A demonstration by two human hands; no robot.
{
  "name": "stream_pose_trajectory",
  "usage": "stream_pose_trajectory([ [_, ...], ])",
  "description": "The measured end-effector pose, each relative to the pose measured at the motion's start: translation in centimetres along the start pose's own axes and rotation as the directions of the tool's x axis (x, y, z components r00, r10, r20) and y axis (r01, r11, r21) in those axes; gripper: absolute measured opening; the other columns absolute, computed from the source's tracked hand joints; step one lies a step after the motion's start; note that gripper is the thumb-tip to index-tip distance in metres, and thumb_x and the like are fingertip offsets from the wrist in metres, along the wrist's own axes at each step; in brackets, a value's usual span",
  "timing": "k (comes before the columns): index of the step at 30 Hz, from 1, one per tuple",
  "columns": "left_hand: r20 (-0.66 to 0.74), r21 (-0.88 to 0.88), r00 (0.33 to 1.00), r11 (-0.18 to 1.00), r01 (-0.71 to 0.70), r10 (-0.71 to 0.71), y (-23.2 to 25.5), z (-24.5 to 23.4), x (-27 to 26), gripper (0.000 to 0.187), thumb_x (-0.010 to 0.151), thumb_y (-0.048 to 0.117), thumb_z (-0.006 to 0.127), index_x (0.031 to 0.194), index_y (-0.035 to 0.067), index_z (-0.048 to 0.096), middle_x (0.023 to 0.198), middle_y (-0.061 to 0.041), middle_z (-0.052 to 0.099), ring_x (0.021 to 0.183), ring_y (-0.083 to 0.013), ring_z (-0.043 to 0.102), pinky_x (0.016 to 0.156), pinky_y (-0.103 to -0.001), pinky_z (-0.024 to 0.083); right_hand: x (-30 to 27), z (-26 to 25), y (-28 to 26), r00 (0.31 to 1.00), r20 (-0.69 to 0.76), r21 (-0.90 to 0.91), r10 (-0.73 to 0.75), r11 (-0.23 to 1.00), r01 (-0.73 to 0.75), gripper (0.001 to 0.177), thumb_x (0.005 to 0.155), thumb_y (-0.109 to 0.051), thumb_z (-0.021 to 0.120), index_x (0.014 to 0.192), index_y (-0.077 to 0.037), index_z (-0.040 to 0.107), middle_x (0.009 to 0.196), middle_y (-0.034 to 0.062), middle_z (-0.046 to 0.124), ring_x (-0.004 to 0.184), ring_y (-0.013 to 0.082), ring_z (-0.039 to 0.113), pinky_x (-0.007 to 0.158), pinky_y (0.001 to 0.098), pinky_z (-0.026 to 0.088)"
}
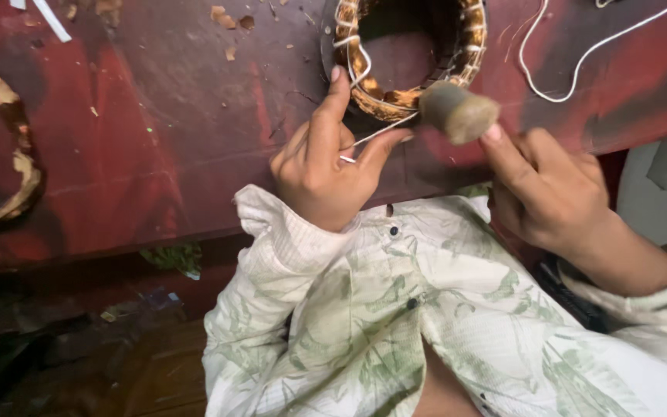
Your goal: The person secures copper windings on a motor stator by hand, wrapping and tying white string around the coils. They use a hammer to tap the string into place and a metal tool to adjust the windings. The person also twists copper wire ends together.
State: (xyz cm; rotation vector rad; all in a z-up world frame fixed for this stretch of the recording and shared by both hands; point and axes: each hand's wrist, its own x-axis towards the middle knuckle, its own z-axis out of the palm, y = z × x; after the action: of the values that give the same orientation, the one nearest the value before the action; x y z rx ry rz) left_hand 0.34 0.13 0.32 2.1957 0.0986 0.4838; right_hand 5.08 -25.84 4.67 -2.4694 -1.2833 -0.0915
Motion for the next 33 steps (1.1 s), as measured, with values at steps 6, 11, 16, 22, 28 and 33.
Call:
stream_pose_trajectory([
  [6,0.013,-0.014,0.999,0.999,0.032,-0.032,-0.2,0.3,-0.2,0.078,0.087,0.026,0.097,0.145,-0.001,0.052,0.071,0.0,0.053,0.06,-0.0123,0.056,0.057,-0.028,0.049,0.9,-0.4,-0.6,0.986,0.126,0.017,0.113,0.993,-0.116,0.061,0.076,0.009,0.07,0.137,0.01,0.06,0.073,0.0157,0.059,0.055,0.027,0.058,0.053,0.0392,0.05],
  [11,0.033,-0.043,0.998,0.998,0.051,-0.049,0.2,-0.3,0.2,0.082,0.086,0.029,0.097,0.146,-0.002,0.051,0.068,0.001,0.05,0.057,-0.0101,0.053,0.056,-0.027,0.047,0.9,-1.9,0.2,0.907,0.046,0.503,0.42,0.774,-0.384,0.035,0.107,-0.003,0.052,0.141,0.003,0.051,0.098,0.0113,0.068,0.069,0.0169,0.067,0.064,0.0268,0.054],
  [16,0.051,-0.041,0.992,0.993,0.115,-0.113,0.1,-0.6,0.3,0.081,0.084,0.03,0.1,0.144,-0.003,0.056,0.064,0.001,0.044,0.052,-0.0083,0.047,0.051,-0.025,0.042,1.1,-3.1,1.3,0.763,0.058,0.675,0.644,0.538,-0.506,0.038,0.105,-0.004,0.053,0.143,0.001,0.051,0.096,0.0102,0.069,0.068,0.0161,0.068,0.064,0.0271,0.055],
  [22,0.049,-0.061,0.992,0.991,0.12,-0.117,0.0,-0.7,0.7,0.084,0.077,0.041,0.099,0.139,0.0,0.06,0.069,0.001,0.053,0.055,-0.0069,0.051,0.052,-0.024,0.043,3.2,-4.1,2.0,0.903,0.366,0.453,0.224,0.805,-0.383,0.042,0.103,-0.006,0.053,0.145,-0.002,0.051,0.095,0.009,0.071,0.068,0.0152,0.069,0.063,0.0276,0.056],
  [28,0.071,-0.027,0.994,0.995,0.091,-0.089,-0.5,-0.6,0.3,0.085,0.08,0.044,0.099,0.14,-0.001,0.059,0.064,0.004,0.047,0.054,-0.0067,0.047,0.051,-0.024,0.042,4.4,-4.7,2.0,0.819,0.536,0.395,0.204,0.797,-0.458,0.046,0.101,-0.008,0.054,0.147,-0.005,0.051,0.093,0.0077,0.072,0.067,0.0142,0.07,0.062,0.0281,0.056],
  [33,0.108,-0.025,0.993,0.999,0.048,-0.045,-0.7,-1.0,0.9,0.084,0.082,0.045,0.097,0.137,-0.004,0.057,0.065,0.005,0.047,0.056,-0.0064,0.046,0.049,-0.022,0.039,5.5,-4.7,2.6,0.767,0.604,0.372,0.215,0.775,-0.51,0.05,0.099,-0.01,0.055,0.148,-0.008,0.051,0.092,0.0067,0.073,0.067,0.0135,0.071,0.061,0.0284,0.057],
])
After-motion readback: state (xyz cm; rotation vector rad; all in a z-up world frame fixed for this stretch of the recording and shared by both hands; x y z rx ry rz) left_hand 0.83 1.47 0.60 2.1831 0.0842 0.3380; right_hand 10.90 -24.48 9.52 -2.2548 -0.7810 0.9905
